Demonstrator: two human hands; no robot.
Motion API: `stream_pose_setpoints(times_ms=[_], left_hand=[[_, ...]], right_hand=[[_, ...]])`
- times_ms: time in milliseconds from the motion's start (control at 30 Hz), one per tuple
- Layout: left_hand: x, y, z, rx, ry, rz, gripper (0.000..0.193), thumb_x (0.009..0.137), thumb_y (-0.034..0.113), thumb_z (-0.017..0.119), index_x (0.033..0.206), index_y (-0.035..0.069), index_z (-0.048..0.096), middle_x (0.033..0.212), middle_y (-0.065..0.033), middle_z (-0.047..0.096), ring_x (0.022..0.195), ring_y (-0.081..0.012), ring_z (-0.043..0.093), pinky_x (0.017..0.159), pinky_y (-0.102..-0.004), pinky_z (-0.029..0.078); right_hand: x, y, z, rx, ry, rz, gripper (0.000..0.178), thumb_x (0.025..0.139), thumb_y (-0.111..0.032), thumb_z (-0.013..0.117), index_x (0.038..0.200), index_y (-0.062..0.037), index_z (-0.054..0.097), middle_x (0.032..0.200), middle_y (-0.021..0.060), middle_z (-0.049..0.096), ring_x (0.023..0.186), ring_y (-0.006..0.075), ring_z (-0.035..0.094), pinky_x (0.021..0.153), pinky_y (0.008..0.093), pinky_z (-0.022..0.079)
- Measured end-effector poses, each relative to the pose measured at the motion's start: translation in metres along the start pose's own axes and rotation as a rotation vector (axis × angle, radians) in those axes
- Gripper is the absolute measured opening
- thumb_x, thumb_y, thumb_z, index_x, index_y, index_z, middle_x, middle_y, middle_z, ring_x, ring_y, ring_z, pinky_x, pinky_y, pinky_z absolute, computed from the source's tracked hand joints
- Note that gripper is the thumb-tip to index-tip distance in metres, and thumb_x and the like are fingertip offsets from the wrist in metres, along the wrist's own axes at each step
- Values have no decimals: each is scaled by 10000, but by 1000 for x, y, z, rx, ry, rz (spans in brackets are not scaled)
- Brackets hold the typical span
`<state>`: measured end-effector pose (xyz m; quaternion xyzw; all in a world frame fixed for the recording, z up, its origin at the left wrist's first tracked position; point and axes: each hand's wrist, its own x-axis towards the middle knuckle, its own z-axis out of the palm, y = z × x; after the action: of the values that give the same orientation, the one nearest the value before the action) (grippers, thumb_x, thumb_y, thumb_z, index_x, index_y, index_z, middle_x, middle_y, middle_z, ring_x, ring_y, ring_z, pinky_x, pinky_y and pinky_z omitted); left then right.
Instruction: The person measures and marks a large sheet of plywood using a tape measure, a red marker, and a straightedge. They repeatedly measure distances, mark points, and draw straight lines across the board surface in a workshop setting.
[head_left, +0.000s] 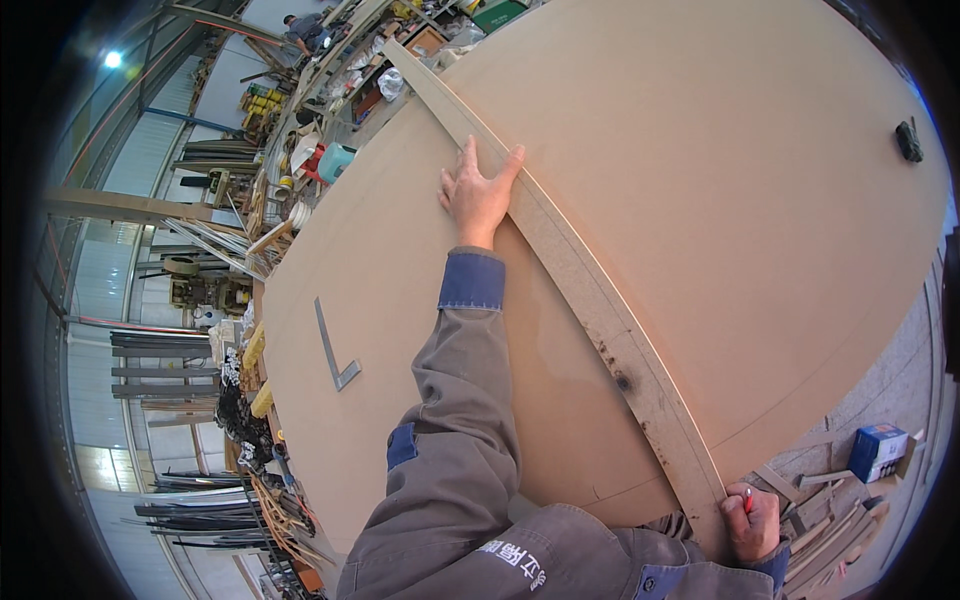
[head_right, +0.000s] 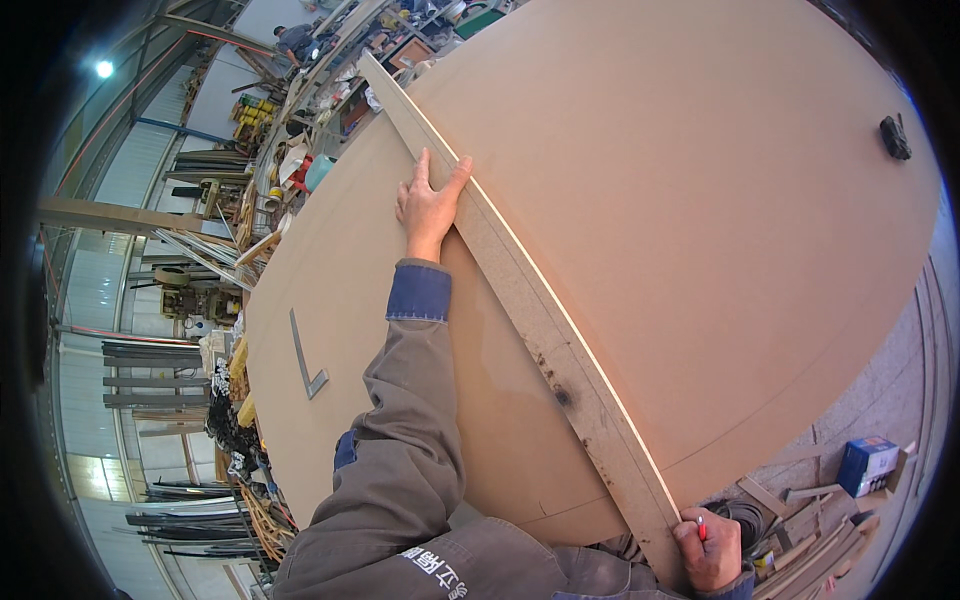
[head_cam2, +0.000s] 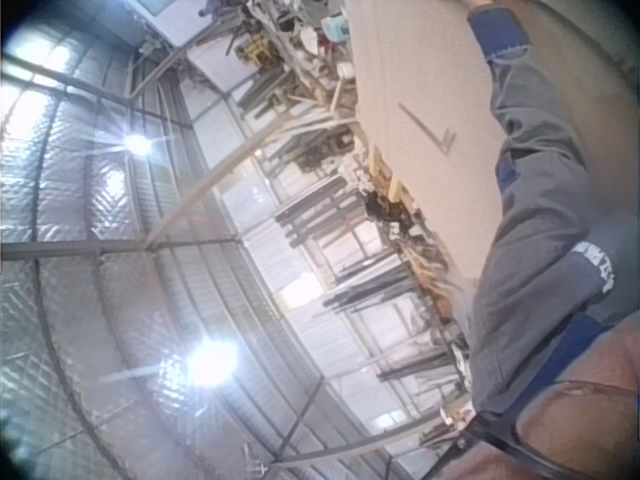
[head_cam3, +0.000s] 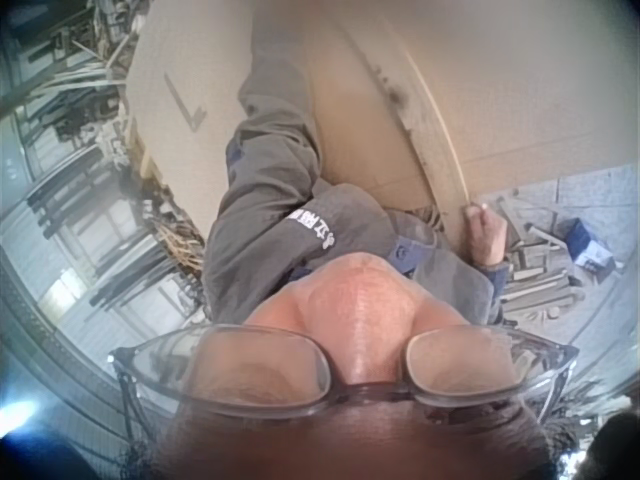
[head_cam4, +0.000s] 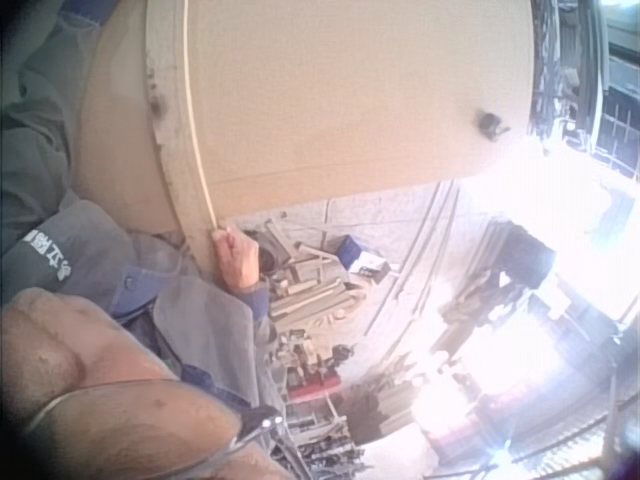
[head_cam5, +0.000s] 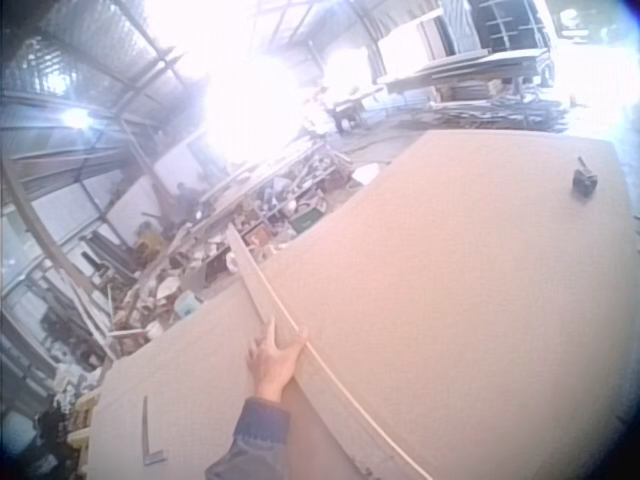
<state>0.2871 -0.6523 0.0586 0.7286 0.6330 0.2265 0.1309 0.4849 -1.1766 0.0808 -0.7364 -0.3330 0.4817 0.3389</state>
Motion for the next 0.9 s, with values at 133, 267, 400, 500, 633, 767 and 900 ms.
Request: stream_pose_setpoints(times_ms=[133, 267, 400, 500, 633, 767, 900], left_hand=[[1, -1, 0, 8, -10, 5, 1065, 806, 793, 621, 1585, 107, 383, 1621, -142, 407, 1513, -493, 206, 1232, -618, 56], [2, -3, 1, -5, -17, 10, 1076, 802, 797, 623, 1586, 102, 380, 1622, -153, 401, 1517, -497, 195, 1232, -620, 52], [1, -3, 0, -14, -27, 5, 1088, 797, 798, 628, 1587, 94, 374, 1627, -164, 388, 1523, -498, 181, 1234, -617, 43], [1, -2, 1, -7, -10, 7, 1087, 792, 801, 630, 1579, 90, 390, 1599, -158, 434, 1510, -492, 212, 1229, -617, 59], [2, -7, 0, 8, 4, 26, 1083, 780, 812, 637, 1564, 96, 421, 1528, -179, 511, 1480, -480, 264, 1221, -612, 95], [3, -8, 2, 47, 26, 35, 1078, 772, 820, 640, 1562, 117, 432, 1500, -220, 525, 1460, -473, 303, 1216, -606, 126], [21, -14, 11, 121, 14, 72, 1079, 781, 850, 601, 1584, 156, 403, 1507, -244, 508, 1440, -487, 359, 1191, -612, 220]], right_hand=[[0, 0, 0, 7, -17, 9, 274, 938, -190, 557, 765, 17, 606, 603, 96, 477, 563, 156, 464, 554, 336, 408], [1, -1, -1, 0, -9, -6, 270, 934, -182, 554, 759, 19, 600, 606, 109, 478, 560, 167, 464, 553, 341, 406], [1, 1, 0, -17, 1, -26, 262, 929, -172, 550, 760, 22, 599, 612, 123, 483, 560, 183, 468, 555, 345, 406], [1, -2, -1, -17, -11, -12, 254, 926, -163, 544, 762, 23, 600, 613, 130, 486, 561, 192, 477, 559, 348, 410], [2, -4, -2, -31, -53, -3, 238, 919, -144, 534, 765, 26, 600, 626, 140, 498, 573, 198, 491, 570, 347, 415], [-1, -3, 2, 13, -10, -44, 205, 912, -122, 551, 787, 29, 612, 661, 155, 538, 593, 222, 526, 581, 349, 431], [1, 14, -6, -4, -93, -114, 183, 927, -117, 593, 808, 20, 619, 696, 179, 564, 610, 305, 581, 581, 371, 445]])
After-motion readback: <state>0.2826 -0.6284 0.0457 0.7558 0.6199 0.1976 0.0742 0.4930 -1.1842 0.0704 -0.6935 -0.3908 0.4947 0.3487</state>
